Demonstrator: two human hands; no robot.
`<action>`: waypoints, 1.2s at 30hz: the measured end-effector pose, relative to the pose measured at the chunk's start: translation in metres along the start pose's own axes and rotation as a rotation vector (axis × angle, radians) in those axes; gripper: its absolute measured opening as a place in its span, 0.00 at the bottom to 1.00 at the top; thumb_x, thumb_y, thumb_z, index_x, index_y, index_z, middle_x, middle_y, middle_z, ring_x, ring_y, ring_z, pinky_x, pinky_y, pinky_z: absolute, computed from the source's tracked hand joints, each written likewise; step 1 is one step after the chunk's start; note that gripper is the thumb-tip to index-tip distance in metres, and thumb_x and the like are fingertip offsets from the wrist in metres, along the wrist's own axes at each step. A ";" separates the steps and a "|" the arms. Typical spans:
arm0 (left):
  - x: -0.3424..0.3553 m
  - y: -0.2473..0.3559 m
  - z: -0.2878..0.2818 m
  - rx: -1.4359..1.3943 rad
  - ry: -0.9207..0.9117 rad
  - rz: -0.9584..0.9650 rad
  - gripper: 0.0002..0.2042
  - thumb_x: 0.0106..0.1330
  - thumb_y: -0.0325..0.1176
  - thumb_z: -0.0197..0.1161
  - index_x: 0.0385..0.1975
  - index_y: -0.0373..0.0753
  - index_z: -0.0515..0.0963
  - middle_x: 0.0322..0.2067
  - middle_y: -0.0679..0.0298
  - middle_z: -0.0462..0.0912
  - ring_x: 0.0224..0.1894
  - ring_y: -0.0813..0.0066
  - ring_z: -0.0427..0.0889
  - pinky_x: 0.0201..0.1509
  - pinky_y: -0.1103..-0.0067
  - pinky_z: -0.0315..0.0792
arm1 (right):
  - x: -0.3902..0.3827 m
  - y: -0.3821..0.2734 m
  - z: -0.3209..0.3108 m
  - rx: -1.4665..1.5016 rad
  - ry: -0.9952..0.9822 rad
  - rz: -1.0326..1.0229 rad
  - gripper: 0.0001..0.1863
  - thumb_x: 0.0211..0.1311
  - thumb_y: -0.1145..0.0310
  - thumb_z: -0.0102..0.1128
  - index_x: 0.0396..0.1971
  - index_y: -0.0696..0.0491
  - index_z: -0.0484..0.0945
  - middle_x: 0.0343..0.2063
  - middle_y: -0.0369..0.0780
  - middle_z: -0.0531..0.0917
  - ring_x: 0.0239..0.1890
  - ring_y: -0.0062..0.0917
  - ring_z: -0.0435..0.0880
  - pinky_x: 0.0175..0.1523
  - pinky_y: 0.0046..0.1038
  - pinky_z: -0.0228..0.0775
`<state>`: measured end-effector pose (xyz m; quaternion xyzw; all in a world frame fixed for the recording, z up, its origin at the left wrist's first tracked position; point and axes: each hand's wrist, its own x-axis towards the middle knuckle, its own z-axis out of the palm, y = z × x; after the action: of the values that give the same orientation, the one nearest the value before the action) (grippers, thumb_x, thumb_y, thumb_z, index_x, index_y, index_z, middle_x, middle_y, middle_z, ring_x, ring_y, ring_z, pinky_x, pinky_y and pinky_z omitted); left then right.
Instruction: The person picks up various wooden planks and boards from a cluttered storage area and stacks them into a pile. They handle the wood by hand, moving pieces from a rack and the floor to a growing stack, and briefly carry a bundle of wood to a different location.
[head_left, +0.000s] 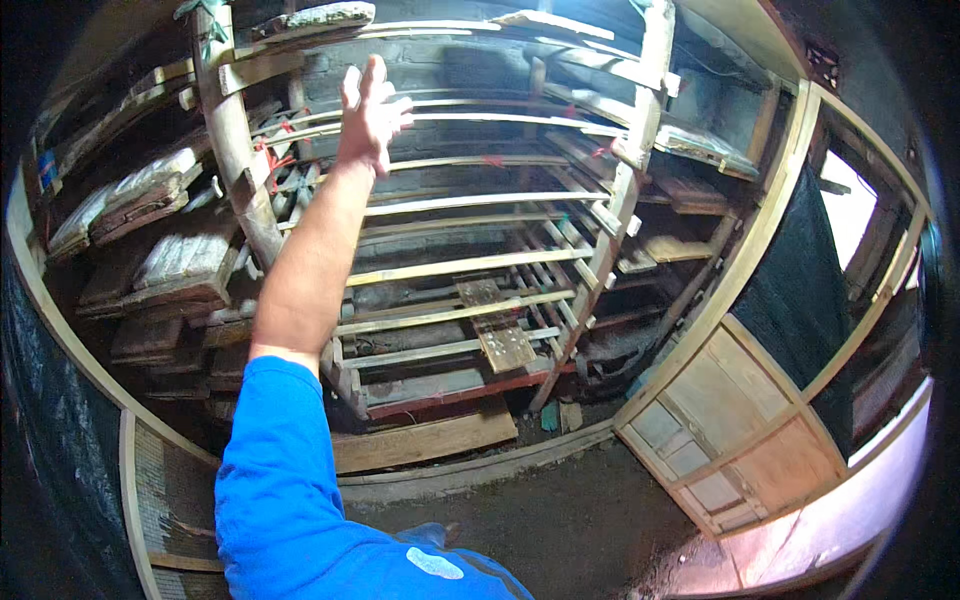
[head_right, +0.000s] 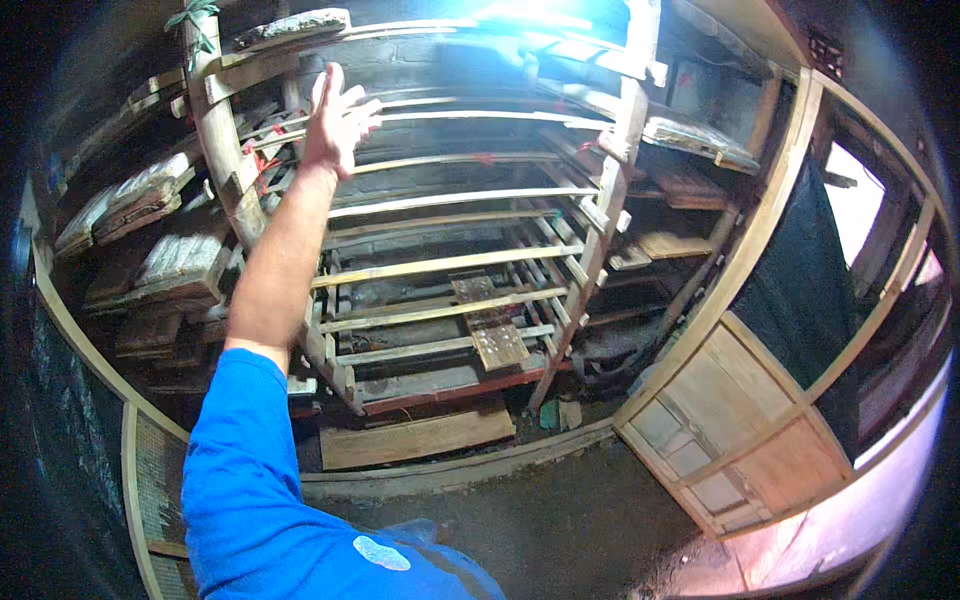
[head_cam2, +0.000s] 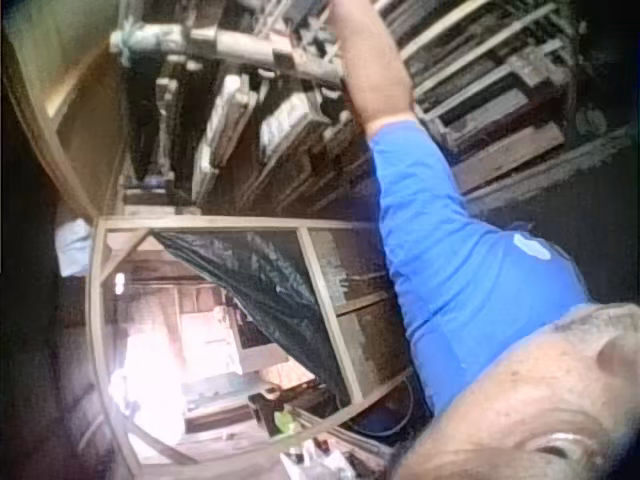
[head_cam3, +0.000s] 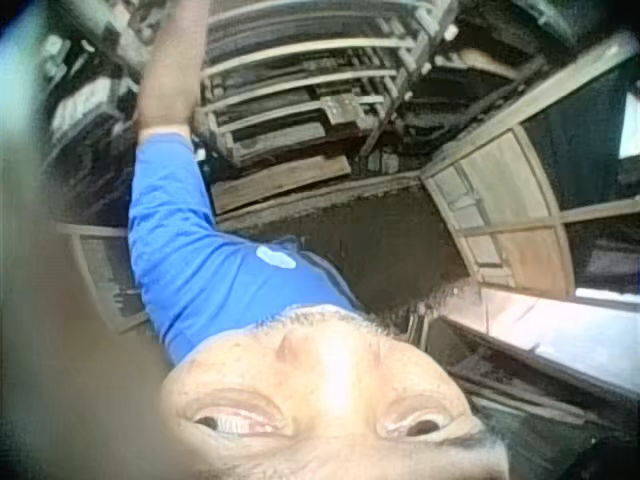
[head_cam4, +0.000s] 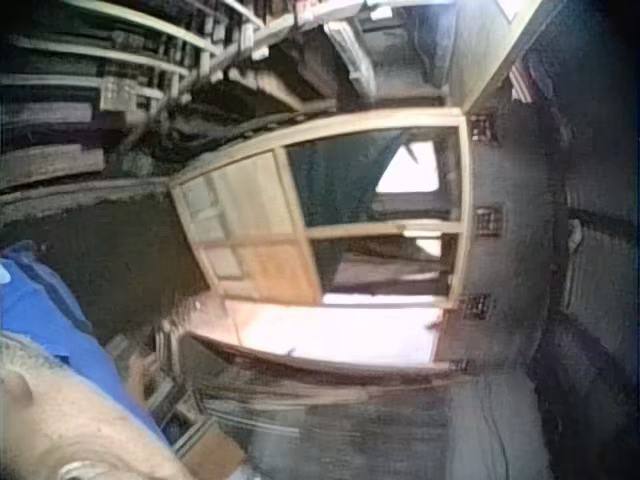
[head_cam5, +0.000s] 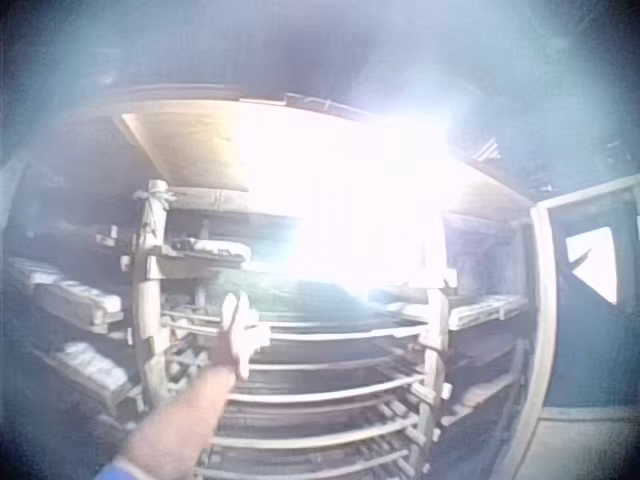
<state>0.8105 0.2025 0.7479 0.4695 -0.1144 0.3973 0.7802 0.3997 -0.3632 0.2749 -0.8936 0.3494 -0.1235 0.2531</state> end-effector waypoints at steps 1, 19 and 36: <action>0.023 0.022 0.006 -0.014 0.130 0.015 0.34 0.62 0.58 0.50 0.63 0.46 0.50 0.50 0.48 0.66 0.44 0.62 0.76 0.37 0.73 0.75 | 0.008 -0.003 0.002 0.026 -0.026 -0.008 0.27 0.53 0.63 0.62 0.53 0.55 0.67 0.40 0.45 0.76 0.42 0.35 0.74 0.46 0.34 0.68; 0.176 0.065 -0.033 -0.159 0.129 0.117 0.25 0.59 0.35 0.57 0.50 0.25 0.59 0.47 0.44 0.67 0.48 0.47 0.73 0.52 0.56 0.72 | 0.275 -0.556 -0.106 1.098 -0.691 -0.670 0.25 0.62 0.65 0.52 0.58 0.56 0.61 0.42 0.39 0.74 0.38 0.19 0.75 0.36 0.17 0.69; -0.066 0.031 -0.072 -0.521 -0.149 0.175 0.21 0.63 0.34 0.48 0.55 0.31 0.62 0.52 0.55 0.70 0.56 0.65 0.68 0.61 0.64 0.61 | 0.242 -0.878 -0.158 1.551 -0.712 -0.913 0.34 0.60 0.56 0.54 0.58 0.60 0.51 0.55 0.54 0.59 0.58 0.41 0.62 0.63 0.41 0.59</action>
<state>0.7303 0.2360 0.6934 0.2694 -0.3096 0.3848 0.8267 1.0056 -0.0363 0.8915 -0.5129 -0.3071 -0.1282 0.7913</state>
